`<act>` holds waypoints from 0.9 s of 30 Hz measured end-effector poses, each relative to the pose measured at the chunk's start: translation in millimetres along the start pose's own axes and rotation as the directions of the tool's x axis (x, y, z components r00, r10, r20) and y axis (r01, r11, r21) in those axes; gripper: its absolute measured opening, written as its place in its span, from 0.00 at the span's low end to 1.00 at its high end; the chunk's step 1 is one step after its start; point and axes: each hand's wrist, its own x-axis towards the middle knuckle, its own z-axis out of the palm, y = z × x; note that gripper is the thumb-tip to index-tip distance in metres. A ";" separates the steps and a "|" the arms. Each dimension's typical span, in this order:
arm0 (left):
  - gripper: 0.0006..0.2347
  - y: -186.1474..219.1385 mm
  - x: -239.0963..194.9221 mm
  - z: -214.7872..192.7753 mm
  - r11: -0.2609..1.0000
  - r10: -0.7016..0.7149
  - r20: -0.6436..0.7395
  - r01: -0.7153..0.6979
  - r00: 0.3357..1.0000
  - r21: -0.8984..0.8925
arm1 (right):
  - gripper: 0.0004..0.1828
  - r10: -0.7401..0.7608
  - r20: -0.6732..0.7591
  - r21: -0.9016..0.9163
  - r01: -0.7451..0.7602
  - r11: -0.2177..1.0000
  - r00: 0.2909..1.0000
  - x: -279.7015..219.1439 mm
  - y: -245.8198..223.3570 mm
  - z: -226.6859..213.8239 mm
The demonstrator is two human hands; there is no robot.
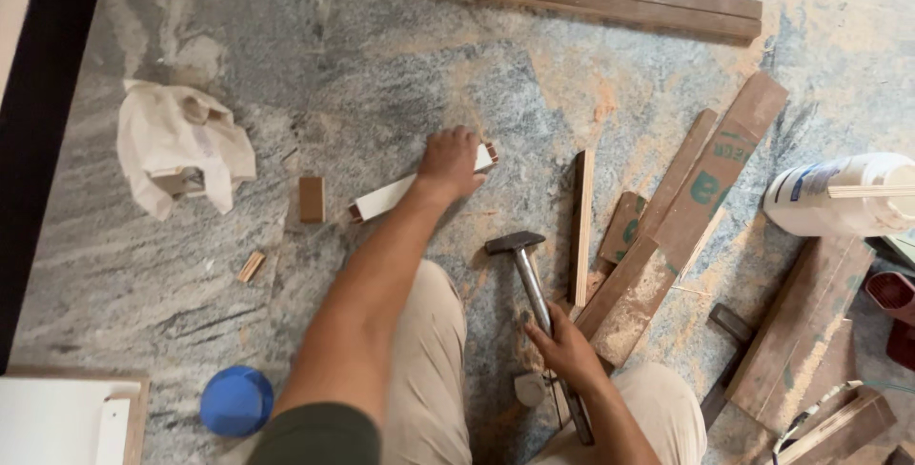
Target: The person assembles wooden parts by hammering nails into a white wooden piece, applying glue to a wooden strip, and attaching it to the white piece. They use a hammer and a small stick to spread glue, working on a tiled floor with scattered wood pieces.
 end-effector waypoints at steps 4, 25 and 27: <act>0.24 5.7 28.2 30.6 0.995 -0.061 0.060 0.066 0.996 -0.078 | 0.35 -0.131 -0.038 -0.110 0.126 0.986 0.991 3.2 3.0 -5.9; 0.22 -11.5 3.2 36.9 0.984 0.069 0.062 -0.057 0.996 -0.170 | 0.38 -0.007 0.013 -0.060 0.008 0.998 1.000 -6.1 -5.7 -16.1; 0.21 -10.7 1.2 37.2 0.977 0.019 0.111 0.006 0.994 -0.215 | 0.37 0.013 0.024 -0.052 -0.012 0.999 1.000 -6.6 -4.3 -15.8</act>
